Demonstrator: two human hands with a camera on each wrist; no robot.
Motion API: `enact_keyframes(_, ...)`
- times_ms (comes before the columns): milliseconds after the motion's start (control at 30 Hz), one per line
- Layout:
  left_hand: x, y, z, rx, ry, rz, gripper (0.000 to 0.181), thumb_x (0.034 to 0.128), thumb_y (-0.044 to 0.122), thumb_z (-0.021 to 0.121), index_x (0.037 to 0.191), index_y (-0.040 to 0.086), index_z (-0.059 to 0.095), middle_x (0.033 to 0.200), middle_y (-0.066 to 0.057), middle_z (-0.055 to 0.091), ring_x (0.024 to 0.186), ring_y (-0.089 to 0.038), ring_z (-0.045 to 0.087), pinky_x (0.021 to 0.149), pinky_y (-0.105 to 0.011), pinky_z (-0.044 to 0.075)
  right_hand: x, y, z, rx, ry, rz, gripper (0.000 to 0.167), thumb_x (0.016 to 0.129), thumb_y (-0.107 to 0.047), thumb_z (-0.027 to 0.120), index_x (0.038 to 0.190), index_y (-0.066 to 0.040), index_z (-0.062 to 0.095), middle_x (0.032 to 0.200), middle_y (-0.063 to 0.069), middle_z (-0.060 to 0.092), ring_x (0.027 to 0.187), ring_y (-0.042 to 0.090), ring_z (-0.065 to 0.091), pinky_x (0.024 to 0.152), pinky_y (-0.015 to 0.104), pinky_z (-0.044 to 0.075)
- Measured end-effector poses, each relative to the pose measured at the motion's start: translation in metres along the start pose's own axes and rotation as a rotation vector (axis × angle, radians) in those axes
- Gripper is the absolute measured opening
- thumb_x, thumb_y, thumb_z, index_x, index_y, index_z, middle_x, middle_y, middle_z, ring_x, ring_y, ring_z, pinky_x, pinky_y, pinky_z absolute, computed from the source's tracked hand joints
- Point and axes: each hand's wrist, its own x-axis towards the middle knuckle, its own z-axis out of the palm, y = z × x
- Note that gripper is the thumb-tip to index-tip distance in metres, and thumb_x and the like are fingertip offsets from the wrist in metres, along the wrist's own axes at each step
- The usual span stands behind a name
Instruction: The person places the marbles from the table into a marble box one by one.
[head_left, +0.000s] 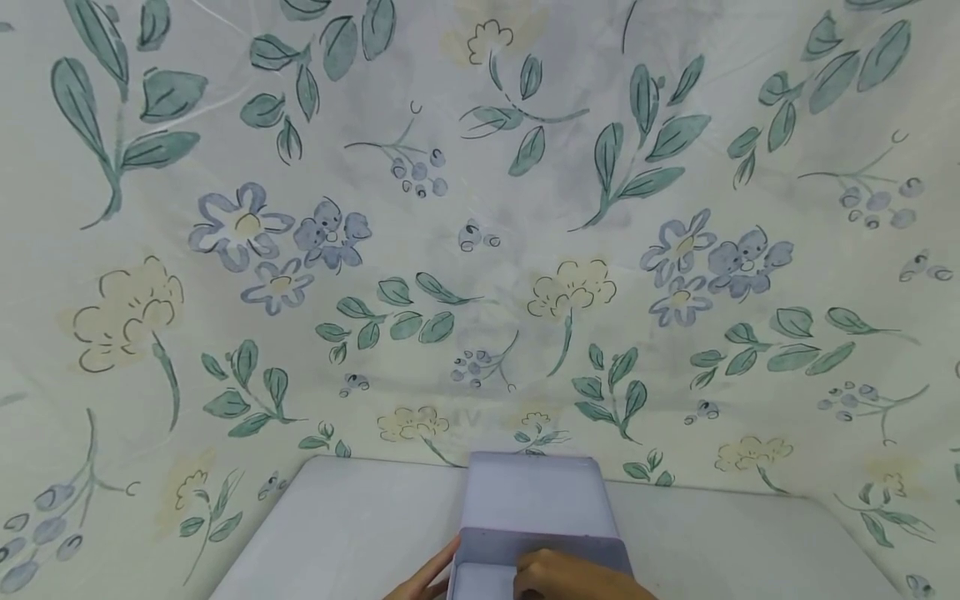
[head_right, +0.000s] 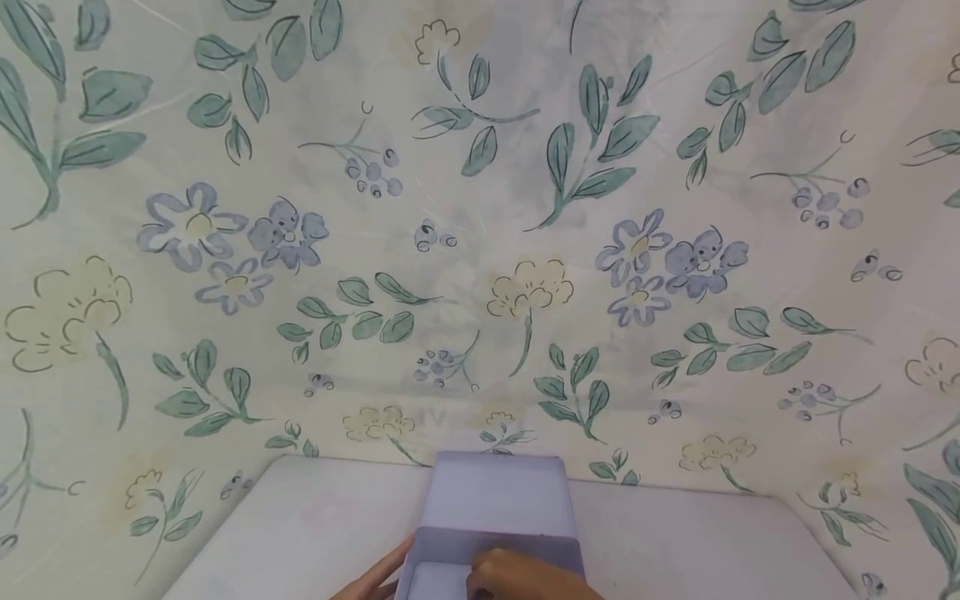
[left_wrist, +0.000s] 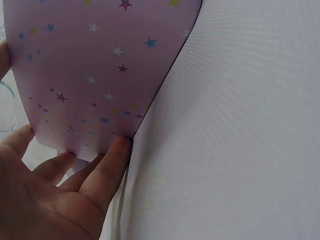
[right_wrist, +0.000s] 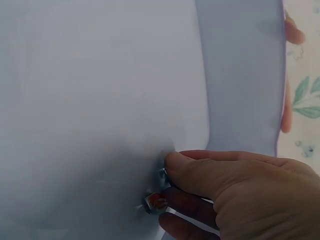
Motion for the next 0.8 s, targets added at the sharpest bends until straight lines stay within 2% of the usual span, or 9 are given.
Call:
enact_keyframes(267,-0.001,-0.001,-0.002,0.013,-0.024,0.000,0.105,0.0888,0.079,0.039,0.162,0.017,-0.004,0.162,-0.028,-0.021,0.141,-0.070,0.003,0.108,-0.078,0.028,0.002,-0.006,-0.006,-0.019,-0.013,0.027,0.013,0.095,-0.022,0.068,0.099,-0.016,0.079,0.086,-0.013,0.072,0.073,-0.016,0.055,0.066,-0.001,0.044)
enact_keyframes(367,-0.002,0.000,-0.001,0.018,-0.024,0.002,0.104,0.0893,0.078,0.039,0.162,0.017,-0.004,0.162,-0.029,-0.021,0.141,-0.070,0.003,0.107,-0.078,0.028,0.002,-0.009,-0.011,0.037,-0.016,0.094,0.014,0.093,-0.016,0.069,0.104,-0.014,0.079,0.092,-0.011,0.074,0.080,-0.013,0.059,0.069,0.002,0.048)
enact_keyframes(433,-0.002,-0.001,-0.001,0.019,-0.020,0.006,0.103,0.0899,0.077,0.040,0.162,0.017,-0.003,0.162,-0.029,-0.020,0.141,-0.070,0.003,0.107,-0.078,0.028,0.002,-0.011,-0.017,0.068,-0.010,0.147,0.016,0.092,-0.012,0.070,0.106,-0.012,0.078,0.094,-0.010,0.074,0.083,-0.011,0.060,0.071,0.005,0.050)
enact_keyframes(533,-0.003,0.000,0.001,0.029,-0.012,0.020,0.102,0.0909,0.075,0.041,0.162,0.017,-0.002,0.163,-0.029,-0.017,0.141,-0.069,0.003,0.107,-0.079,0.028,-0.001,-0.012,-0.029,0.105,0.030,0.185,0.017,0.089,-0.009,0.073,0.106,-0.008,0.077,0.094,-0.005,0.073,0.084,-0.009,0.060,0.072,0.008,0.052)
enact_keyframes(667,-0.002,0.001,0.001,0.050,-0.012,0.036,0.099,0.0919,0.074,0.039,0.162,0.017,-0.001,0.164,-0.028,-0.015,0.143,-0.067,0.003,0.108,-0.078,0.027,-0.011,-0.018,-0.050,0.080,0.105,0.164,0.017,0.086,-0.008,0.075,0.103,-0.006,0.076,0.093,0.001,0.073,0.083,-0.008,0.061,0.071,0.007,0.052)
enact_keyframes(800,-0.003,0.000,-0.001,0.058,-0.016,0.051,0.101,0.0902,0.077,0.036,0.162,0.015,0.000,0.163,-0.029,-0.015,0.144,-0.066,0.003,0.108,-0.078,0.026,-0.027,-0.022,-0.068,0.132,0.117,0.256,0.020,0.088,-0.009,0.074,0.107,-0.007,0.075,0.096,-0.001,0.073,0.084,-0.008,0.062,0.072,0.010,0.054)
